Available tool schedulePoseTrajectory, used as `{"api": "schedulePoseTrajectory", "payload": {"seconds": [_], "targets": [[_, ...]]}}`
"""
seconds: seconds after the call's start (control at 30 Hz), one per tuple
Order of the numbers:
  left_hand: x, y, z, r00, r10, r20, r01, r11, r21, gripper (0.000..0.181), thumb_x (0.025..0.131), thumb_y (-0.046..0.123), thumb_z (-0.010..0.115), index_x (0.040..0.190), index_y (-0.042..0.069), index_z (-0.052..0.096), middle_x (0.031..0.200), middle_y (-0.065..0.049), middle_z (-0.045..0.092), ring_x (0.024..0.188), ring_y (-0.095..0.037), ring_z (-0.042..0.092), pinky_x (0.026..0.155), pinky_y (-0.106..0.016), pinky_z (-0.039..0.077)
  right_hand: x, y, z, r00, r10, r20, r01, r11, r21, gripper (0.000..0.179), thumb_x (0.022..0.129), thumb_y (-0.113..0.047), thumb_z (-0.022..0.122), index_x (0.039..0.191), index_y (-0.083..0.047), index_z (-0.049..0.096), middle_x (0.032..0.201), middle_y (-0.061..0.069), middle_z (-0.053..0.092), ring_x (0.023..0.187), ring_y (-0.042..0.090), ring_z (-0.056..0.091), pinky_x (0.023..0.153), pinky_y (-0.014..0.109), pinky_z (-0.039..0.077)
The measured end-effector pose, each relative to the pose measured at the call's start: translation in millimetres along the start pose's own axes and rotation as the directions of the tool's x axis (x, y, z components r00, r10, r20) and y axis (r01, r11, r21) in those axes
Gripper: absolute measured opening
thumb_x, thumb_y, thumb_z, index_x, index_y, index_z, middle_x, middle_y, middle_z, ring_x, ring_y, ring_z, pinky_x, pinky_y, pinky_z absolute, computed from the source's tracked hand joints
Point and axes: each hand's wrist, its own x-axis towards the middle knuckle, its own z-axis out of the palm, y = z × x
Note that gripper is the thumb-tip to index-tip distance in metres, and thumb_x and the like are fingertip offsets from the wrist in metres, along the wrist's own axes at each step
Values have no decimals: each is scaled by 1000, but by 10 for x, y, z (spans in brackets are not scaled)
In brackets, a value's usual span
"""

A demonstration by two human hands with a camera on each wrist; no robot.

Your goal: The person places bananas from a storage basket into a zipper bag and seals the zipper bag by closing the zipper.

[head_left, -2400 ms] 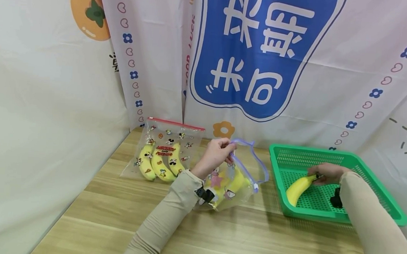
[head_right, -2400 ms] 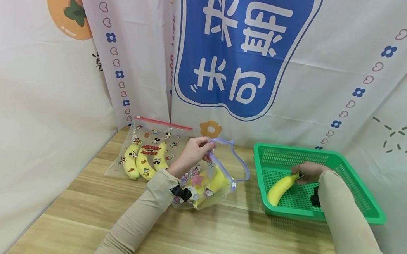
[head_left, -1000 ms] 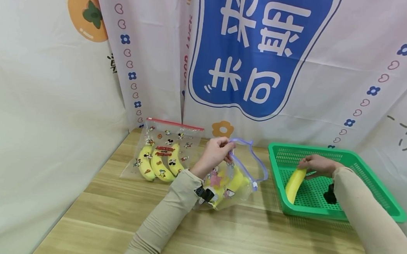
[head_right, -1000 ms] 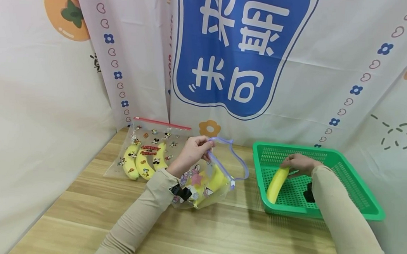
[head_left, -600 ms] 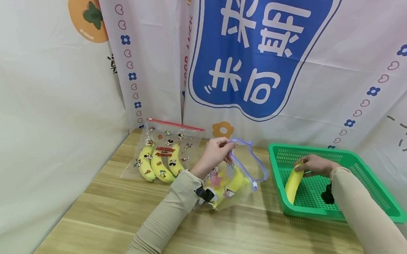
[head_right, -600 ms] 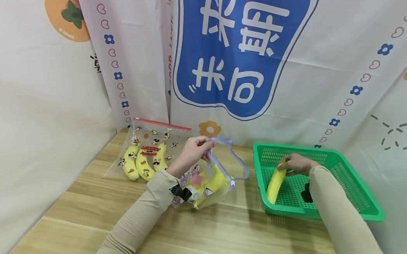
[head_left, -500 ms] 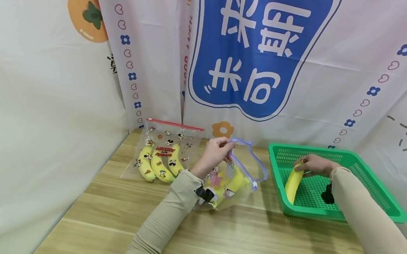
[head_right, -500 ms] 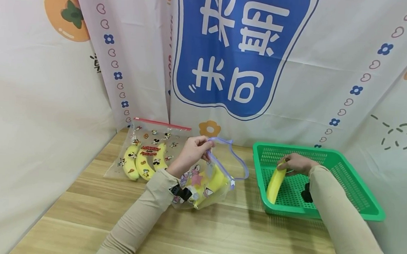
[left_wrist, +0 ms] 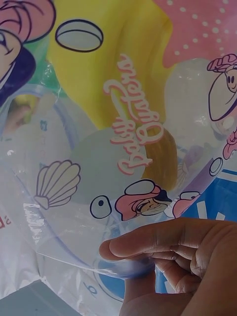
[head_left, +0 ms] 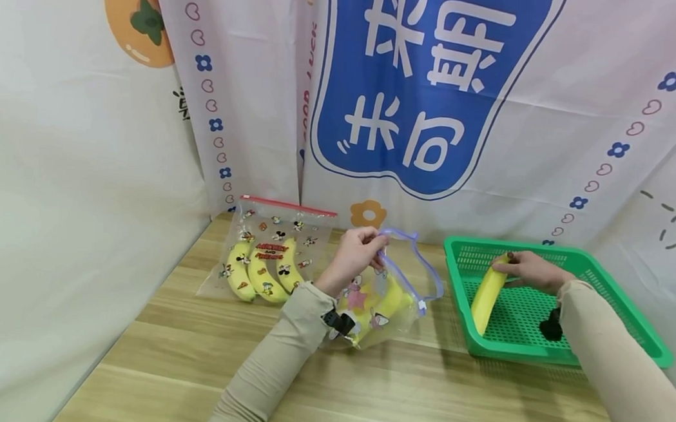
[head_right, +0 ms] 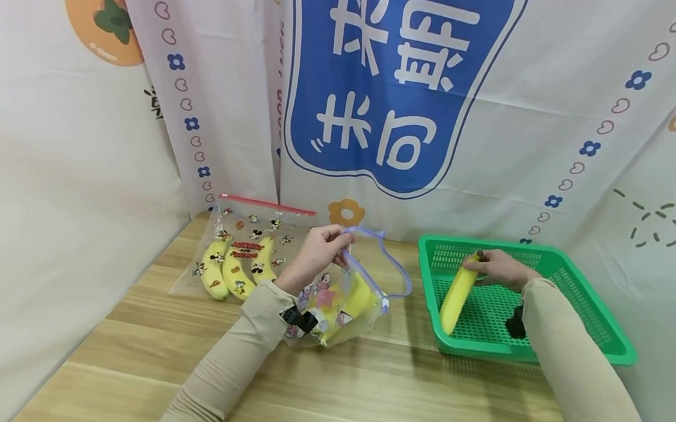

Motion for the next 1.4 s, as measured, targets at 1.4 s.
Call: {"api": "schedulePoseTrajectory", "payload": {"seconds": [1.4], "targets": [[53,-19,27,1000,12,-14,-12,1000,-26,19,95,11,56,83,-3,61,64,-7,56,50,-16,55,52,-30,55,-291,-913,552,910,-66,-410,29,995,-97,82,84,-66,50,123,6,51,107,20,55,84,22,62,71,25,55]]}}
